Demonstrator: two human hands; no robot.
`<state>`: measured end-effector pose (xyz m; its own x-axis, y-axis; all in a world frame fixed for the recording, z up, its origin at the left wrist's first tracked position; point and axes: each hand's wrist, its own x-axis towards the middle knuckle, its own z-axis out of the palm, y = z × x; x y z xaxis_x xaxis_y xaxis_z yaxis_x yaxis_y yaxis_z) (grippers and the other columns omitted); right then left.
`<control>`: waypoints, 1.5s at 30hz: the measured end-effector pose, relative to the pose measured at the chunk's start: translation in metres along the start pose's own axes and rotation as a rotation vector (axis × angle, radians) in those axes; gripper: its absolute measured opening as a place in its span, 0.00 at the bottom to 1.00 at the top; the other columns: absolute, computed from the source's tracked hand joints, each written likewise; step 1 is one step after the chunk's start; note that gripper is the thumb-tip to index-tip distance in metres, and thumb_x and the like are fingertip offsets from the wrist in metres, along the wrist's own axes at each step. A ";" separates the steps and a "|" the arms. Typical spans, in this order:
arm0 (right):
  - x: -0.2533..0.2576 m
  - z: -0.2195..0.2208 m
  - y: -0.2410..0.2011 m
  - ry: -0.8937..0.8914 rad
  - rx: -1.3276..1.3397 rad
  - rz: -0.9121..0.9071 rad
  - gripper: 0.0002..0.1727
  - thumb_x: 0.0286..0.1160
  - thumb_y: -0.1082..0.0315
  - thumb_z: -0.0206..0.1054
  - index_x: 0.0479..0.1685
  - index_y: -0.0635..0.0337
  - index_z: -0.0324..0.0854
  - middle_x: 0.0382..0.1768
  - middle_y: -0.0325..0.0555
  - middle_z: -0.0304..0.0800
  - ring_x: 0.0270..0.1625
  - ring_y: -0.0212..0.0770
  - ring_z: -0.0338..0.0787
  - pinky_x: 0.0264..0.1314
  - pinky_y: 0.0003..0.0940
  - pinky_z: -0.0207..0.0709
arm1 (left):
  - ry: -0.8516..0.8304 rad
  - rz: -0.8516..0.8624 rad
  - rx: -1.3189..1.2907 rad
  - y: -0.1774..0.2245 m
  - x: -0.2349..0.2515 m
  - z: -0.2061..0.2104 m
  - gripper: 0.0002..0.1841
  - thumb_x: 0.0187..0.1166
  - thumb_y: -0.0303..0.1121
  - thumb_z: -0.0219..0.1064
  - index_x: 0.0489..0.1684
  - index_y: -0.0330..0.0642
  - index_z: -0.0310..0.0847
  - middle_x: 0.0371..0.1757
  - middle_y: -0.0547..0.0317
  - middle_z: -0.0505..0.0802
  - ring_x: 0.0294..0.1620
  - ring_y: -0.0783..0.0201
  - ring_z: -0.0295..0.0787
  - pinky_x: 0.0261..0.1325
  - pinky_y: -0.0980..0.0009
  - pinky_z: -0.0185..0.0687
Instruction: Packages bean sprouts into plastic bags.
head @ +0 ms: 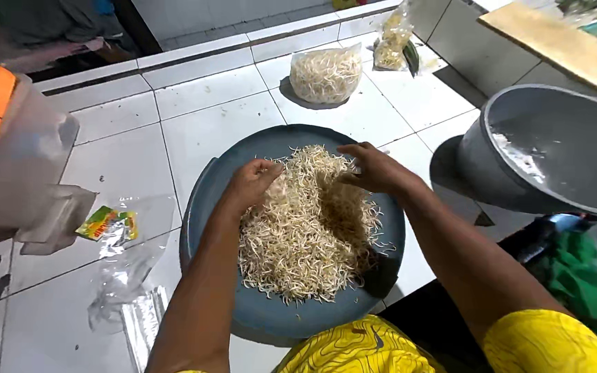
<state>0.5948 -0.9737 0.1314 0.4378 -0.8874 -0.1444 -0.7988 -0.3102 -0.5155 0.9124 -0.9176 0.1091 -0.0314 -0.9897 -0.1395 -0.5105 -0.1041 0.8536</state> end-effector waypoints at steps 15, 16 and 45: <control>0.049 0.049 -0.013 -0.088 0.646 -0.247 0.48 0.57 0.70 0.85 0.85 0.52 0.68 0.71 0.50 0.85 0.65 0.42 0.89 0.69 0.45 0.86 | -0.102 -0.007 -0.331 0.016 0.043 0.061 0.41 0.64 0.34 0.83 0.82 0.49 0.68 0.66 0.46 0.89 0.61 0.55 0.91 0.63 0.50 0.90; 0.048 0.036 -0.018 -0.062 0.603 -0.299 0.39 0.61 0.69 0.84 0.79 0.54 0.73 0.64 0.48 0.89 0.60 0.39 0.91 0.65 0.42 0.88 | -0.079 0.038 -0.356 0.023 0.039 0.053 0.35 0.67 0.34 0.81 0.77 0.46 0.72 0.62 0.48 0.91 0.58 0.56 0.92 0.61 0.53 0.91; -0.097 0.139 -0.063 -0.139 -0.096 -0.121 0.73 0.35 0.55 0.93 0.95 0.26 0.48 0.88 0.62 0.60 0.79 0.75 0.70 0.68 0.78 0.71 | 0.101 -0.278 0.224 -0.034 -0.127 0.070 0.55 0.61 0.66 0.79 0.90 0.50 0.58 0.70 0.35 0.85 0.64 0.36 0.87 0.64 0.33 0.81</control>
<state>0.6602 -0.8205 0.0604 0.5805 -0.7882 -0.2043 -0.7695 -0.4489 -0.4542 0.8733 -0.7814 0.0624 0.2142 -0.9326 -0.2905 -0.6633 -0.3571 0.6577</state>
